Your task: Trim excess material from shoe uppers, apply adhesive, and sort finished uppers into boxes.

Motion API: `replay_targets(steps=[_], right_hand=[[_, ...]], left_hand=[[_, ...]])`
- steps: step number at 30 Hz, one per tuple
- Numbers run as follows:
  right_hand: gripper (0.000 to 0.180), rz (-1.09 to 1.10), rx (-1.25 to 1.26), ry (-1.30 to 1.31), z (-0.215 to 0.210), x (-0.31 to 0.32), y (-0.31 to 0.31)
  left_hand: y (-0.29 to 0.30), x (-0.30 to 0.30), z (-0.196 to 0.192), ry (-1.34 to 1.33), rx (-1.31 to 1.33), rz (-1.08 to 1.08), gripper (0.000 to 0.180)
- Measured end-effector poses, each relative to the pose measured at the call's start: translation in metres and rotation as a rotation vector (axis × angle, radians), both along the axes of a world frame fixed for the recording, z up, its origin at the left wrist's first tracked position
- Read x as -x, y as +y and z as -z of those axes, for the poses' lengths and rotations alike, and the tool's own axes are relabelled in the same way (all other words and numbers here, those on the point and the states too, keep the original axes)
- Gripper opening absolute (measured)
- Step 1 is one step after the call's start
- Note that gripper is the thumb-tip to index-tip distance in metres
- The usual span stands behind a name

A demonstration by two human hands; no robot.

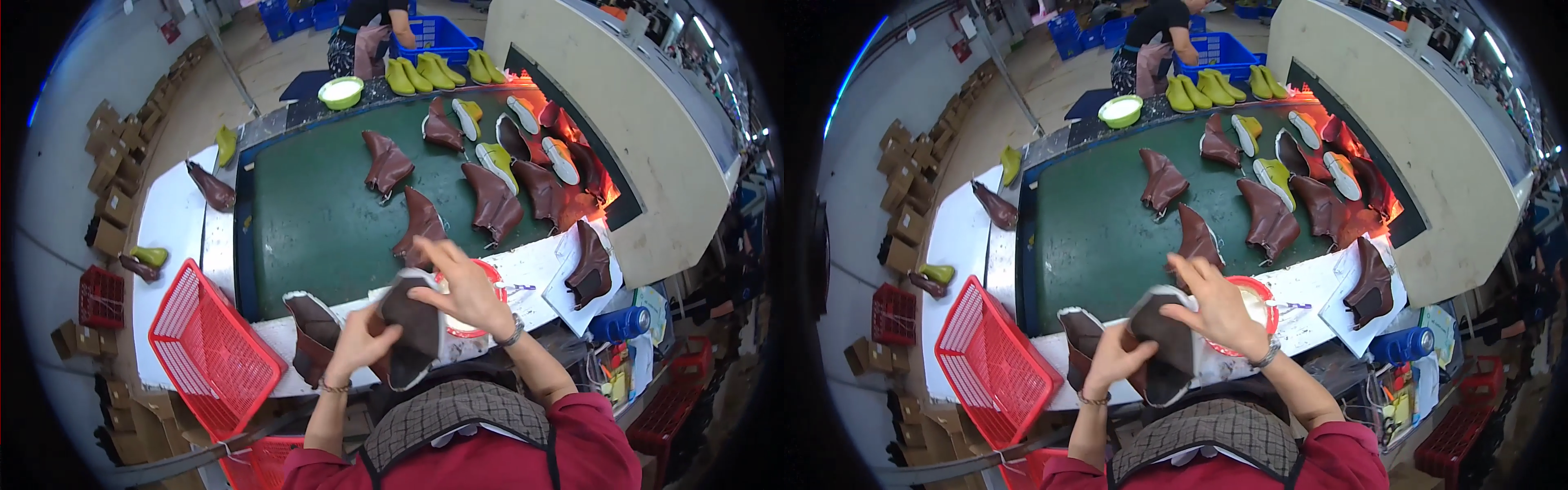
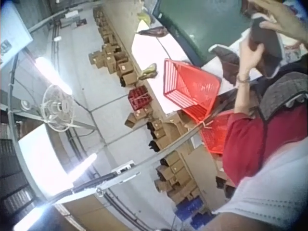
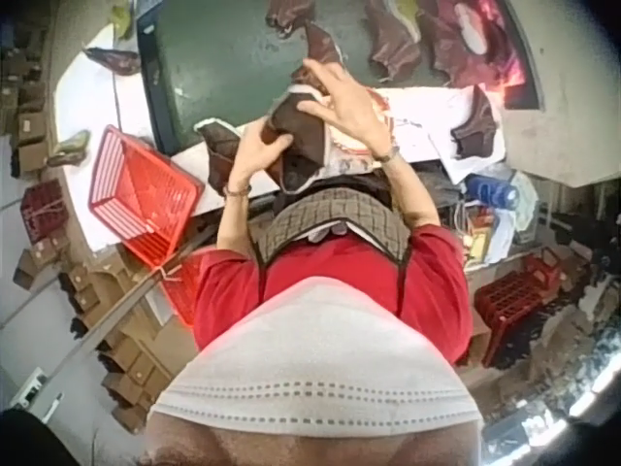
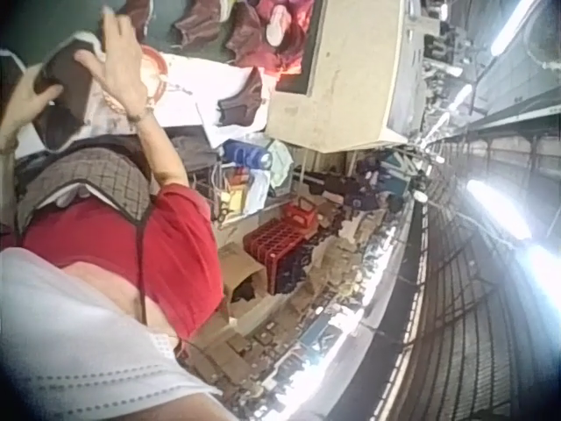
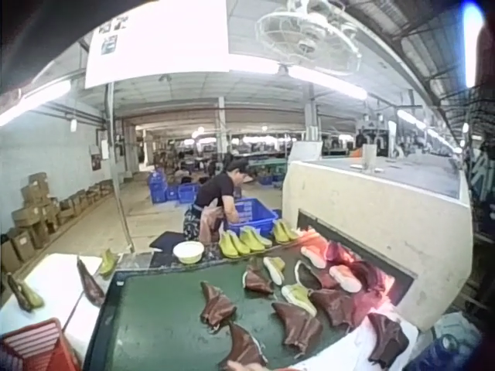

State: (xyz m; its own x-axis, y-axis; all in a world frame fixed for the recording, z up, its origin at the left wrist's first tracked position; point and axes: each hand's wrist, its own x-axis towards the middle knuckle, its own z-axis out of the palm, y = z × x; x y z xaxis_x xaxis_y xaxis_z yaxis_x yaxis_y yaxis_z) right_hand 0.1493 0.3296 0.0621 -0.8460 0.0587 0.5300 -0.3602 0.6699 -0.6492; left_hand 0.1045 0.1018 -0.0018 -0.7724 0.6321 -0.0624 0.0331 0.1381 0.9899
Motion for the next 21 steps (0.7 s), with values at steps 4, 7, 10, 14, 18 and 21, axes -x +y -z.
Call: replay_targets(steps=[4, 7, 10, 14, 18, 21], right_hand=[[0.024, -0.041, 0.234, -0.491, 0.013, -0.018, 0.001], [0.017, 0.089, 0.169, -0.245, 0.028, -0.029, -0.035], [0.015, 0.132, 0.222, -0.229, 0.040, -0.031, -0.057], [0.021, 0.097, 0.407, -0.462, 0.060, -0.045, -0.042], [0.024, 0.616, 0.245, -0.278, 0.079, -0.077, 0.028], [0.037, 0.868, -0.158, -0.520, 0.130, -0.125, 0.096]], left_hand=[[-0.001, 0.001, -0.030, 0.118, 0.123, 0.191, 0.045], [-0.018, 0.004, -0.021, -0.001, 0.200, 0.284, 0.042], [-0.033, 0.009, -0.017, -0.110, 0.244, 0.311, 0.039], [-0.046, 0.014, -0.013, -0.144, 0.265, 0.372, 0.035], [-0.062, 0.022, 0.004, -0.280, -0.131, 0.043, 0.028], [-0.082, 0.047, 0.014, -0.401, -0.023, 0.106, 0.035]])
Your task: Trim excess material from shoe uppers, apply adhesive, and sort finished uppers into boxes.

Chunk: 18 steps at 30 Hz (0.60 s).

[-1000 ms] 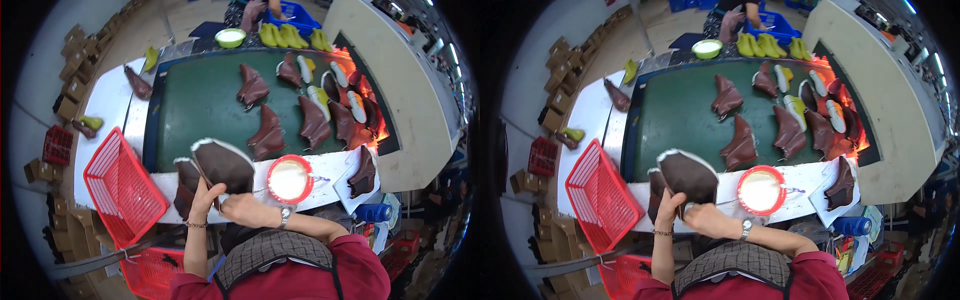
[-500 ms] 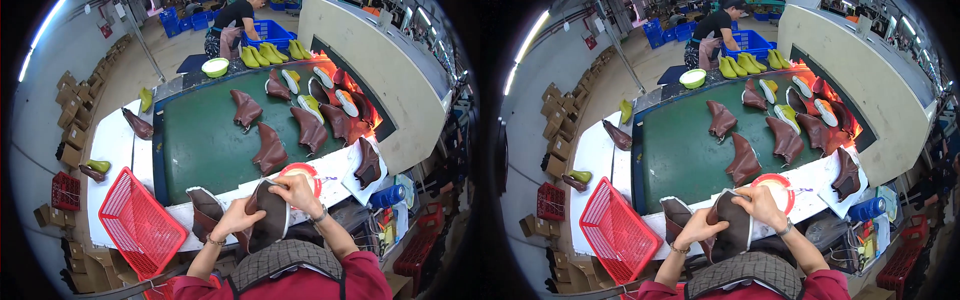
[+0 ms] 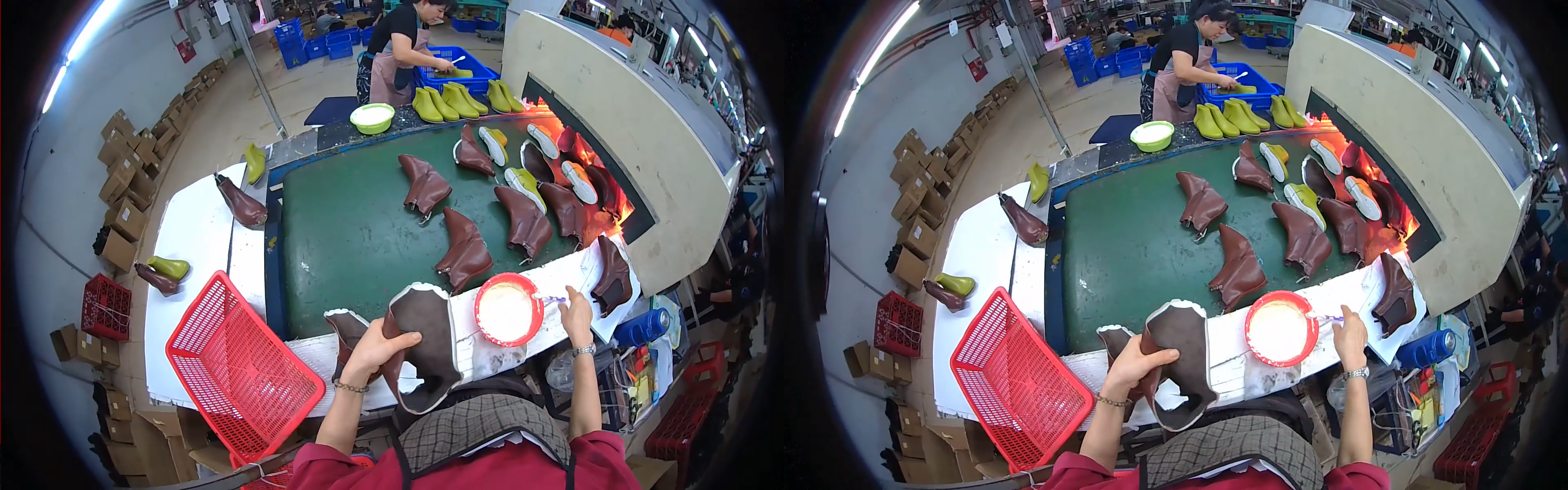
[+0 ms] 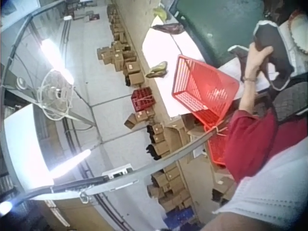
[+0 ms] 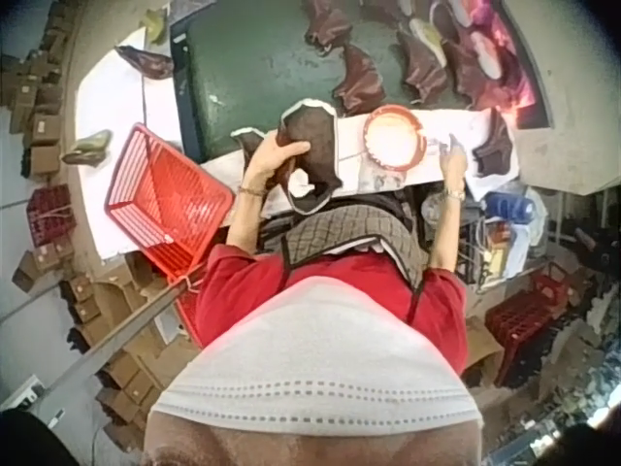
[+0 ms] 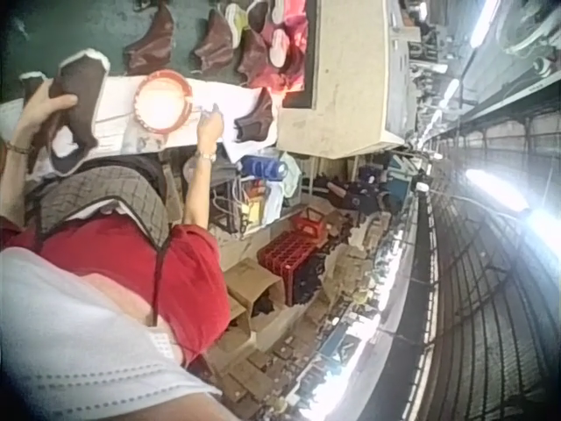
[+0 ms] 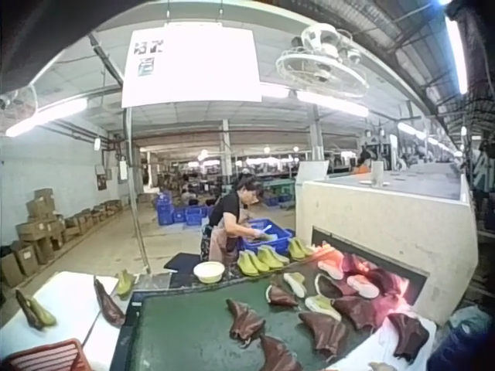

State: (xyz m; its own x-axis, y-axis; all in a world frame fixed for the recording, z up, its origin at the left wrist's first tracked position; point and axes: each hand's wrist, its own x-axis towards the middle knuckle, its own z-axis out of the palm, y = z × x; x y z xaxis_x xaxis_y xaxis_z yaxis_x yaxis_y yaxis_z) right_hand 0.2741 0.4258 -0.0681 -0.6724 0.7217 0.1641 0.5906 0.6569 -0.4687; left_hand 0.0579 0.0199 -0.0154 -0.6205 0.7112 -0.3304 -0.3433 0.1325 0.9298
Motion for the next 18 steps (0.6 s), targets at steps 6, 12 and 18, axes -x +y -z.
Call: replay_targets(steps=[6, 12, 18], right_hand=[[0.060, -0.178, -0.040, -0.160, 0.088, -0.021, 0.032], [0.038, -0.044, 0.006, -0.115, 0.097, -0.009, 0.035], [0.022, -0.116, -0.136, -0.036, 0.089, -0.005, 0.032]], left_hand=[[0.008, -0.027, 0.009, -0.220, -0.089, 0.075, 0.047], [0.010, -0.025, 0.009, -0.375, -0.010, 0.027, 0.048], [0.011, -0.028, 0.049, -0.375, -0.084, 0.018, 0.045]])
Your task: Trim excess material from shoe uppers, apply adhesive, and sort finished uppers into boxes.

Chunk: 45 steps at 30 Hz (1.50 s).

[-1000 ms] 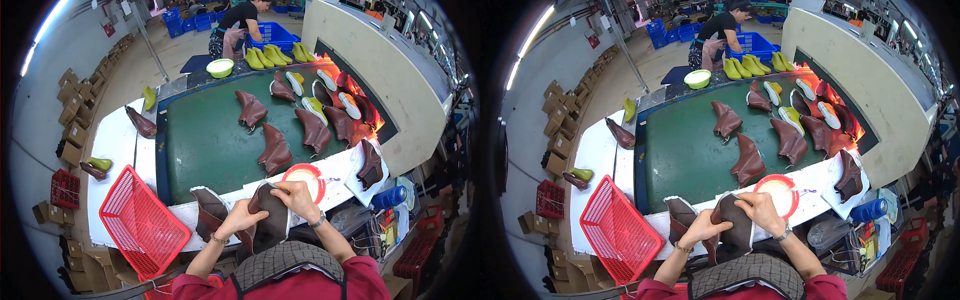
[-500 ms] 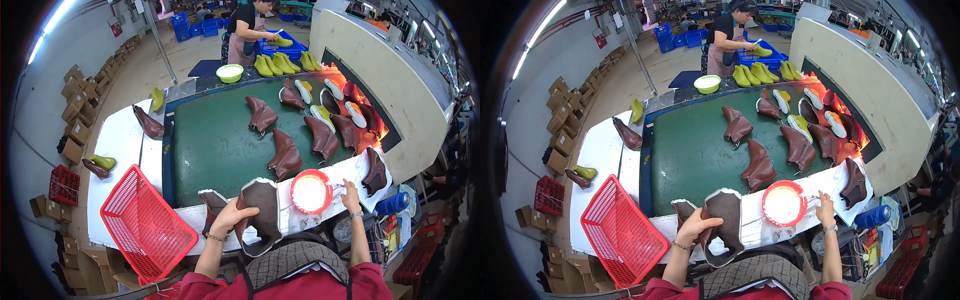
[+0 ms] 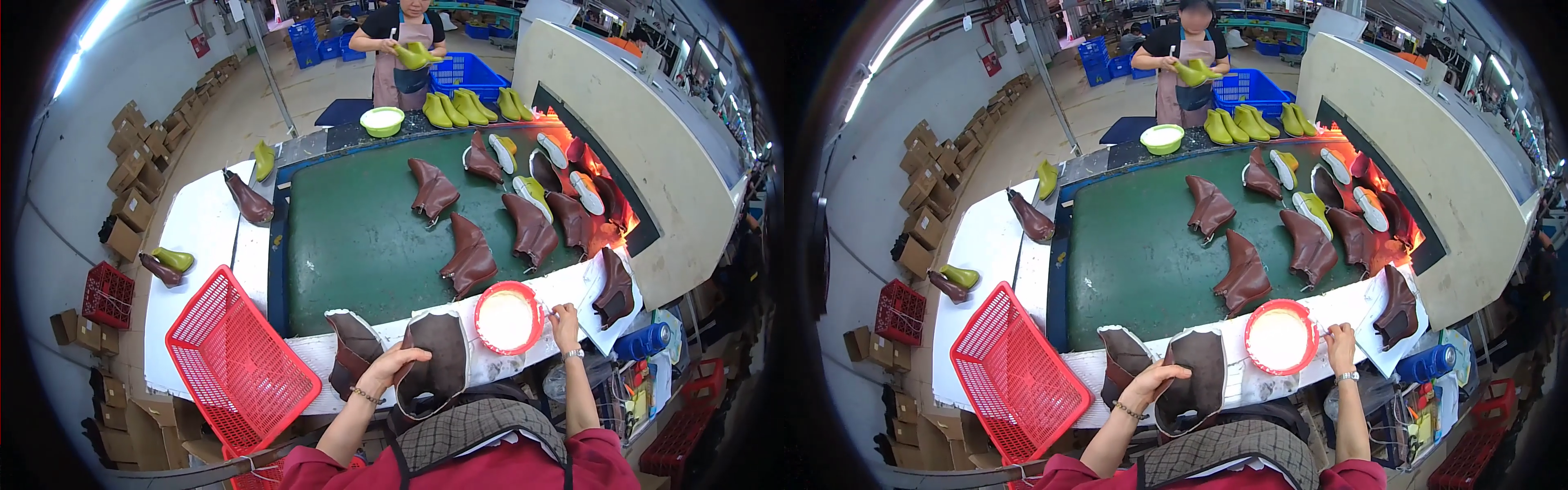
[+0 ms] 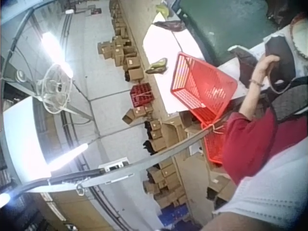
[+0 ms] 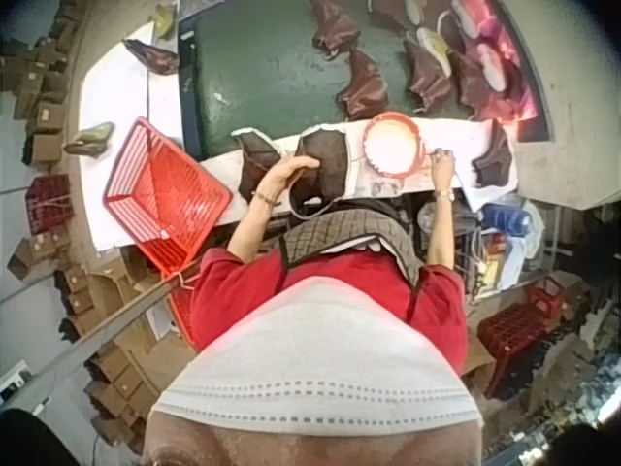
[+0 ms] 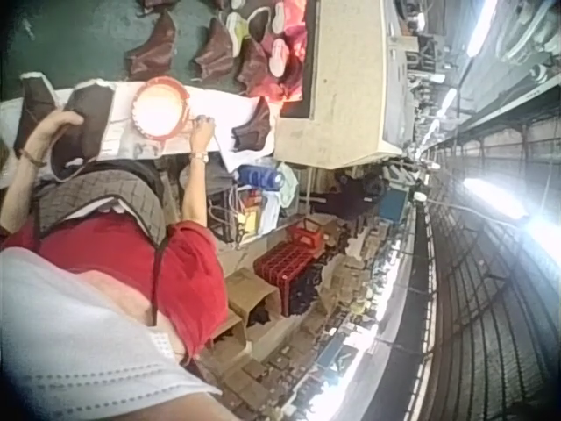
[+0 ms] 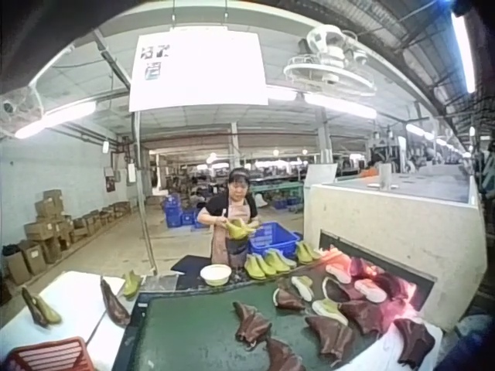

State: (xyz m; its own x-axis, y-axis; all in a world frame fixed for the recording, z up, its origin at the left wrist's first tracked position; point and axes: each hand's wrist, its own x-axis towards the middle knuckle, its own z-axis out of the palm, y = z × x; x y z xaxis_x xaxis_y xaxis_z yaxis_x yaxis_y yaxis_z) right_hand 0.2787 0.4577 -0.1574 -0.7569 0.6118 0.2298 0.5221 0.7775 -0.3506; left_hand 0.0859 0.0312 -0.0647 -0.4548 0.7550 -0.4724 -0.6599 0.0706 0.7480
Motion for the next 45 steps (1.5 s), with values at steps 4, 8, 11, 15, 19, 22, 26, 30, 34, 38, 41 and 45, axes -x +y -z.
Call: replay_targets(steps=[4, 8, 11, 15, 19, 22, 26, 30, 34, 38, 41, 45], right_hand=[[0.011, -0.024, 0.093, 0.106, -0.009, -0.019, -0.010], [0.009, 0.002, 0.193, 0.238, -0.042, -0.028, -0.044], [0.010, 0.059, 0.283, 0.332, -0.054, -0.026, -0.067], [0.013, 0.179, 0.417, 0.477, -0.073, -0.019, -0.083], [0.020, 0.122, 0.214, 0.404, -0.071, -0.012, -0.062], [0.023, 0.049, 0.102, 0.198, -0.084, 0.000, -0.067], [0.017, 0.044, 0.079, -0.025, -0.057, 0.000, -0.066], [0.014, 0.057, 0.020, -0.061, -0.033, -0.002, -0.073], [0.013, -0.001, -0.036, -0.114, -0.023, -0.003, -0.073], [0.012, 0.002, -0.120, 0.002, -0.043, -0.006, -0.077], [0.012, 0.040, -0.147, 0.118, -0.041, -0.023, -0.073], [0.017, 0.113, 0.020, 0.078, -0.055, -0.035, -0.073]], left_hand=[[0.000, 0.003, 0.008, -0.106, -0.041, 0.000, 0.048], [0.003, -0.006, 0.001, -0.125, -0.051, -0.025, 0.049], [0.005, -0.011, 0.008, -0.151, -0.023, 0.031, 0.050], [0.008, -0.006, 0.006, -0.177, -0.007, 0.063, 0.064], [0.017, 0.005, -0.005, -0.034, 0.205, 0.030, 0.047], [0.025, 0.001, -0.038, 0.217, 0.133, -0.149, 0.036], [0.029, 0.020, -0.051, 0.329, 0.022, -0.008, 0.036], [0.044, 0.020, -0.057, 0.443, 0.155, 0.138, 0.035], [0.060, 0.014, -0.066, 0.463, 0.155, 0.173, 0.035], [0.073, 0.017, -0.074, 0.539, 0.172, 0.190, 0.033], [0.080, 0.030, -0.077, 0.555, 0.193, 0.211, 0.029], [0.094, 0.036, -0.084, 0.546, 0.100, 0.181, 0.024]])
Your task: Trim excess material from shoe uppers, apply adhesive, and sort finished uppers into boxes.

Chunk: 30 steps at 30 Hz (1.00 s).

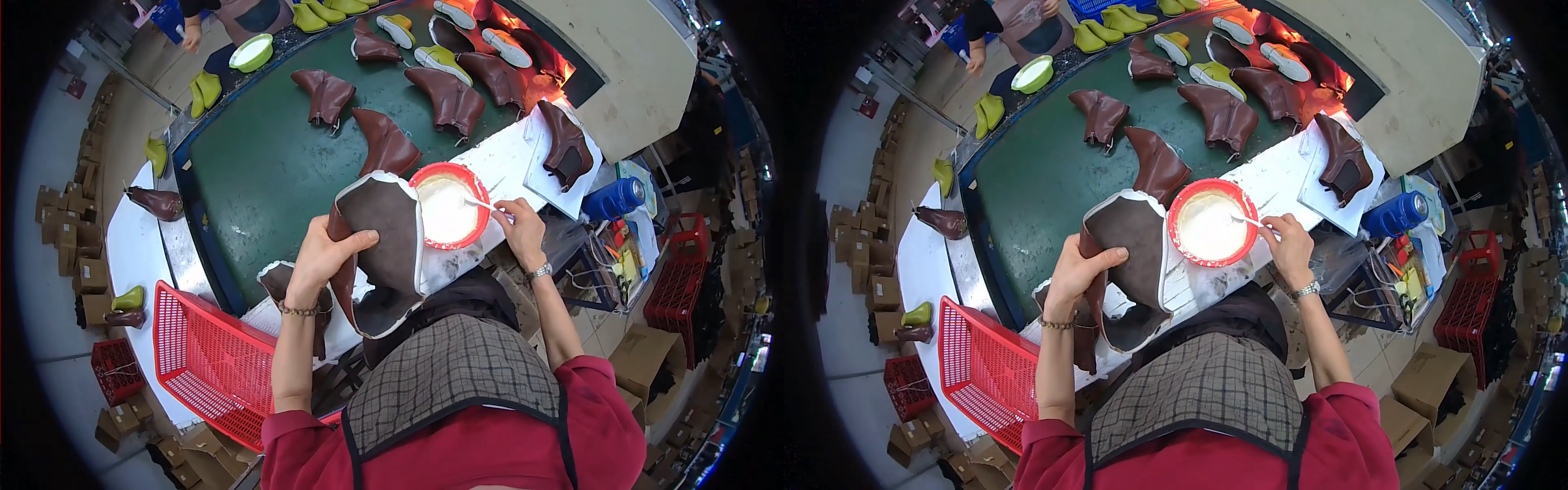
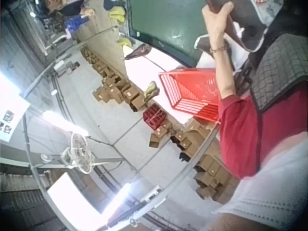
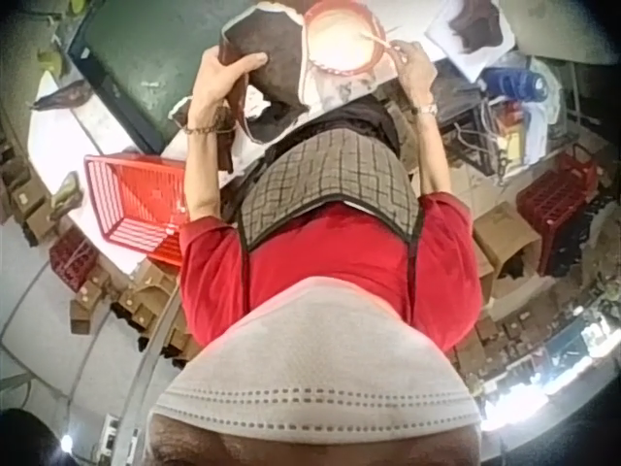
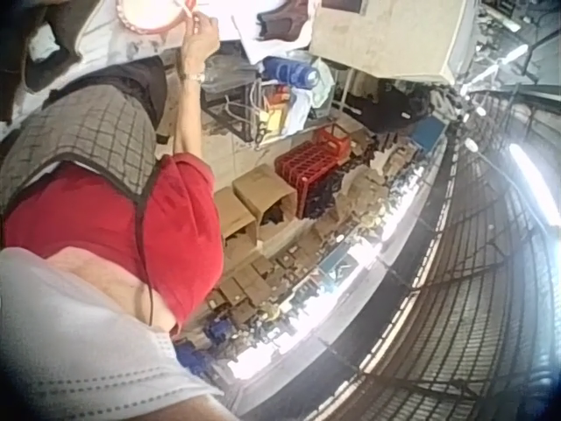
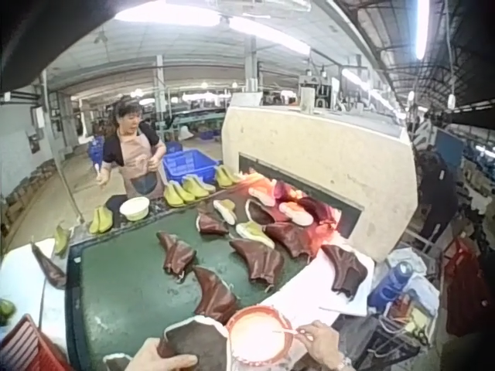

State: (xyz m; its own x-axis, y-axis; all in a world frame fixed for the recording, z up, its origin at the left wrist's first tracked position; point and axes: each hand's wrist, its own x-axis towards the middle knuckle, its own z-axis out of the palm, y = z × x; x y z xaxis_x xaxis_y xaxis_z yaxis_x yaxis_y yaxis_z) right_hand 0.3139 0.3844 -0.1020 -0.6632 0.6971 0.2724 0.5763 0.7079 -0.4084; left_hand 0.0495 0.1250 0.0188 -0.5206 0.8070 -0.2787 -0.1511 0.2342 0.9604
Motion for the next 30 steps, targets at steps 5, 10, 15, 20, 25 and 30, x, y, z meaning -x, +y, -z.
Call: replay_targets(steps=[5, 10, 15, 20, 25, 30], right_hand=[[0.020, -0.106, 0.341, 0.369, -0.084, 0.017, -0.017], [0.019, -0.421, 0.254, 0.339, -0.131, 0.035, -0.027], [0.021, -0.478, 0.111, 0.440, -0.138, 0.057, -0.019], [0.022, -0.429, 0.095, 0.454, -0.134, 0.056, -0.027], [0.020, -0.415, 0.179, 0.429, -0.129, 0.057, -0.043], [0.029, -0.286, 0.661, 0.635, -0.117, 0.075, -0.049]], left_hand=[[0.007, 0.009, 0.001, -0.011, 0.068, 0.098, 0.023], [0.019, 0.005, -0.009, -0.109, 0.092, 0.347, 0.021], [0.018, 0.007, -0.021, -0.053, 0.090, 0.358, 0.023], [0.009, 0.014, -0.027, 0.016, -0.031, 0.136, 0.020], [0.009, 0.015, -0.027, -0.010, -0.172, -0.121, 0.020], [0.027, 0.023, -0.001, -0.080, -0.220, -0.345, 0.024]])
